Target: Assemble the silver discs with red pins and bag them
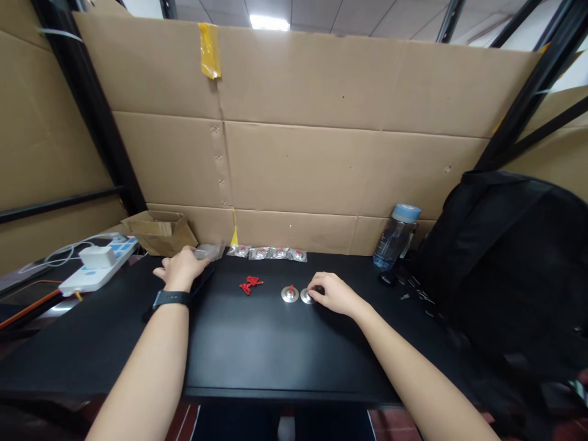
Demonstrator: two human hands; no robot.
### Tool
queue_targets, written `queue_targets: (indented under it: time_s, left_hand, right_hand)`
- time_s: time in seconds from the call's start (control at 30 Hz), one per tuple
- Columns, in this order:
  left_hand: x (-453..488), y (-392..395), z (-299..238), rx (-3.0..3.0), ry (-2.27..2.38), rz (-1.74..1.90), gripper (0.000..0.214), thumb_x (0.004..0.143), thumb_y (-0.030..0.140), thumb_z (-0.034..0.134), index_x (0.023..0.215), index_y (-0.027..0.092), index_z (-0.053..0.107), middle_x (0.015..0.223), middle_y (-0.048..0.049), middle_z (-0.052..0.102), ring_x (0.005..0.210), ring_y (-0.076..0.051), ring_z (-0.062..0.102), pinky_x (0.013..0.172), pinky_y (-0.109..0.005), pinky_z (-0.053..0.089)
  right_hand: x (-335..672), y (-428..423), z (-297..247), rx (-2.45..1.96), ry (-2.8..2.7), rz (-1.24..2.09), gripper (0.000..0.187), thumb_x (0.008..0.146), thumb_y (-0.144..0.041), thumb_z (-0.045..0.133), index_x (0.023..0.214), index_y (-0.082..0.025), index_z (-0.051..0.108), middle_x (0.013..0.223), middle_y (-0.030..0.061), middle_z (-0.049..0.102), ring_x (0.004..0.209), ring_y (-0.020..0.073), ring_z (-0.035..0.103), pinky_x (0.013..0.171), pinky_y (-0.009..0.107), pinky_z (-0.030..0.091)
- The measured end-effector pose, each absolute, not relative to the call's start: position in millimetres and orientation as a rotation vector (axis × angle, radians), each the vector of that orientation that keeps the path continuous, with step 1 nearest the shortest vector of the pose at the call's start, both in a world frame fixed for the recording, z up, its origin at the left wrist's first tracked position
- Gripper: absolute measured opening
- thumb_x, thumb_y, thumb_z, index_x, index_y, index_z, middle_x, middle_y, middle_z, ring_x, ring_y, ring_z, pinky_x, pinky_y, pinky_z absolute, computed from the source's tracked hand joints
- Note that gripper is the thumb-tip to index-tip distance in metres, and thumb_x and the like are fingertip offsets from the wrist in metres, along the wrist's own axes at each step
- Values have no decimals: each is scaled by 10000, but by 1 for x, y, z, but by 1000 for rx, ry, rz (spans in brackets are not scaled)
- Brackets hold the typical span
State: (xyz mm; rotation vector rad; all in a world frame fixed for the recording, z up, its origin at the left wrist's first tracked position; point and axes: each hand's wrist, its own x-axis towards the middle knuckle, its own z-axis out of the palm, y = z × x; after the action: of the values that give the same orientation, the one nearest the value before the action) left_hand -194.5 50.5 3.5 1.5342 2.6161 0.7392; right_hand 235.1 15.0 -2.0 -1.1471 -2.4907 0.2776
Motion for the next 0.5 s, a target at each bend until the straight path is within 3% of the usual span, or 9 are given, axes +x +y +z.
queue_targets:
  time_s: [0.1, 0.3, 0.5]
  left_hand:
    - [-190, 53, -4, 1416, 2761, 649, 579, 729, 552, 700, 1182, 203, 608, 1100, -157, 691, 1157, -435, 525, 901, -535, 344]
    - [-188, 55, -8, 1446, 2714, 755, 372, 767, 267, 638, 1135, 215, 648, 1092, -182, 710, 1135, -437, 565, 886, -563, 347]
    - [-171, 41, 13, 1515, 2723, 1389, 340, 898, 235, 505, 1230, 200, 572, 1058, -151, 697, 1143, -395, 534, 941, -591, 314]
  right_hand:
    - [234, 14, -2, -1152, -2484, 287, 153, 901, -244, 624, 922, -233, 776, 929, 42, 697, 848, 169, 655, 783, 258, 464]
    - [234, 13, 0, -1151, -2468, 296, 152, 900, -248, 627, 920, -227, 776, 927, 45, 698, 847, 170, 653, 771, 256, 463]
    - [234, 15, -2, -1145, -2481, 269, 147, 898, -249, 629, 982, -227, 747, 915, 36, 700, 847, 168, 649, 772, 257, 460]
